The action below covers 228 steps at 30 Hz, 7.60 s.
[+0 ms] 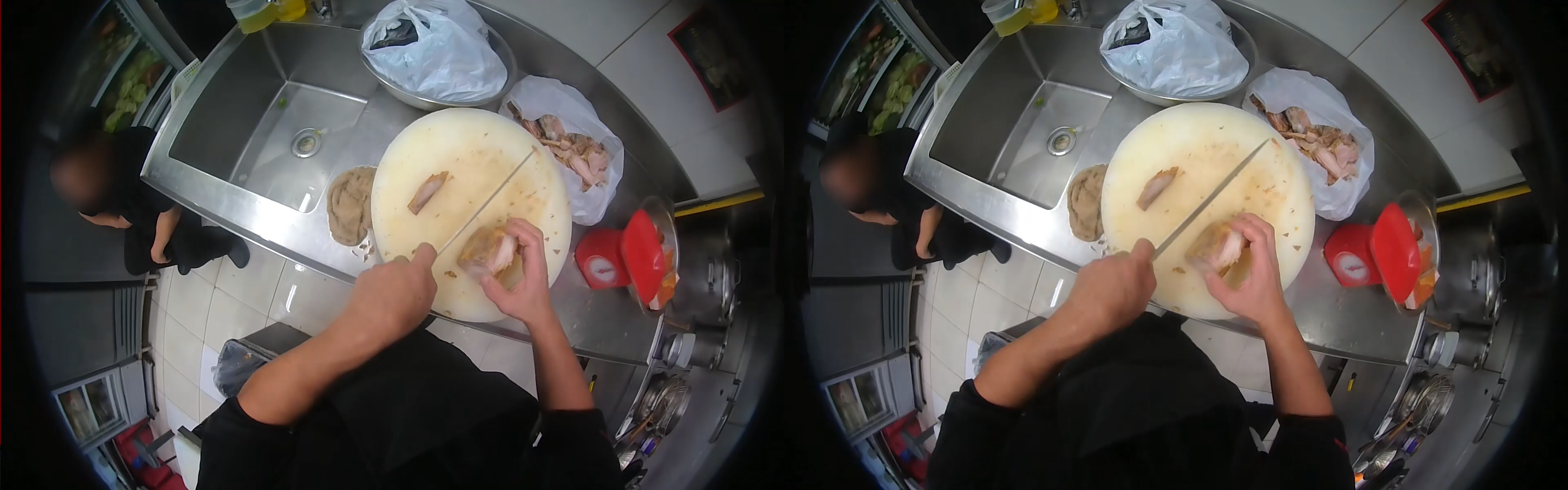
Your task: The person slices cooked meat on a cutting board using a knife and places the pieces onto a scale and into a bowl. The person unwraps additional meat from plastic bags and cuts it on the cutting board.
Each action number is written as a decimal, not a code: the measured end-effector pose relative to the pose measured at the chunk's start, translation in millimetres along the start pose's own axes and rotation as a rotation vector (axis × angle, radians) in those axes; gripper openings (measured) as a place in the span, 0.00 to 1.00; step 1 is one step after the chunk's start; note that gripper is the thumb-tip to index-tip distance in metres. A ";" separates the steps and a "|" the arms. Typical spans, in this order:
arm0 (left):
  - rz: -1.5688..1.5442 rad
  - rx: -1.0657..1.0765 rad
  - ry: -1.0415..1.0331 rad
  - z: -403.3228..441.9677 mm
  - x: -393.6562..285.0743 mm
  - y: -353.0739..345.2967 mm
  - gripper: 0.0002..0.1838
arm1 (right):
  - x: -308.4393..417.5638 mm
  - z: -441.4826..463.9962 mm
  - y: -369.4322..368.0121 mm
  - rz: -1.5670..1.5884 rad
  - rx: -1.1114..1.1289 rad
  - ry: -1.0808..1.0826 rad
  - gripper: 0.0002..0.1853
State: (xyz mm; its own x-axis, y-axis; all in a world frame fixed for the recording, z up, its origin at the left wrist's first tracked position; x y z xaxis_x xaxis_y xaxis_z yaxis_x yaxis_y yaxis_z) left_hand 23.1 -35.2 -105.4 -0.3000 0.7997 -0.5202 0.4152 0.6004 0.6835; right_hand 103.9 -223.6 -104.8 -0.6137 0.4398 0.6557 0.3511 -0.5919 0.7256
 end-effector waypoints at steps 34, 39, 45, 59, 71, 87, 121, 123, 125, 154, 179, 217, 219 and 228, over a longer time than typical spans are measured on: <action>-0.076 -0.034 0.048 -45.7 42.4 -9.7 0.10 | 27.3 0.4 2.1 0.039 0.225 -0.239 0.35; -0.059 -0.055 0.047 -46.4 41.0 -9.9 0.09 | 22.1 12.2 -5.1 -0.181 0.312 -0.262 0.40; -0.070 -0.087 -0.018 -51.9 16.5 -6.8 0.08 | 40.0 21.1 -8.8 -0.250 0.253 -0.183 0.35; 0.051 0.127 0.041 -104.5 39.3 -2.7 0.08 | 35.0 23.3 -21.2 -0.292 0.116 0.005 0.24; 0.022 0.171 -0.013 18.5 0.5 -24.2 0.12 | 36.3 31.6 -24.5 -0.243 0.144 0.065 0.22; 0.228 0.022 0.002 39.3 8.0 24.8 0.15 | -51.7 -39.7 60.0 1.645 -0.259 -0.362 0.26; 0.435 -0.063 0.184 72.6 14.3 8.6 0.39 | -132.2 -105.8 268.3 -0.503 -0.086 -0.924 0.55; 0.443 -0.070 0.183 75.0 14.9 7.5 0.39 | -151.5 -107.0 260.4 -0.480 -0.052 -0.943 0.54; 0.466 -0.088 0.166 71.0 8.7 7.1 0.40 | -163.5 -108.5 261.0 -0.411 -0.073 -0.934 0.51; 0.191 -0.326 0.076 9.8 -36.4 -11.0 0.11 | -78.6 -6.2 283.3 -0.191 -0.089 -0.246 0.24; -0.673 -0.032 0.089 -54.6 117.2 -4.8 0.16 | -131.8 112.6 26.8 -0.466 0.154 -0.340 0.21; 0.501 -0.299 -0.024 84.6 -81.8 147.6 0.13 | -214.7 121.5 138.3 -0.077 0.269 -0.619 0.14; 0.494 -0.325 -0.047 78.7 -86.3 158.8 0.13 | -191.9 116.1 150.9 0.111 0.254 -0.706 0.14; 0.585 -0.307 -0.170 71.8 -108.9 159.3 0.12 | -175.0 55.7 92.1 -0.143 0.461 -0.571 0.16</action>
State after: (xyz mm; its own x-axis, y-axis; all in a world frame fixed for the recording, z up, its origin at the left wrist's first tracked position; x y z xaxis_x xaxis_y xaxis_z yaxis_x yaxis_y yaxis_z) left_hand 183.6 -27.4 23.3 0.0493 0.9958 -0.0768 0.1983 0.0656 0.9779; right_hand 283.1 -317.5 -141.0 -0.2571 0.8480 0.4635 0.6334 -0.2143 0.7435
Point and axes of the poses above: each hand's wrist, its own z-axis towards the middle knuckle, its own y-axis out of the back of the hand, x = y × z, the point moved 7 cm from there along z, towards the middle knuckle, and after that the axes turned 9 degrees about x, right-handed, at the moved point
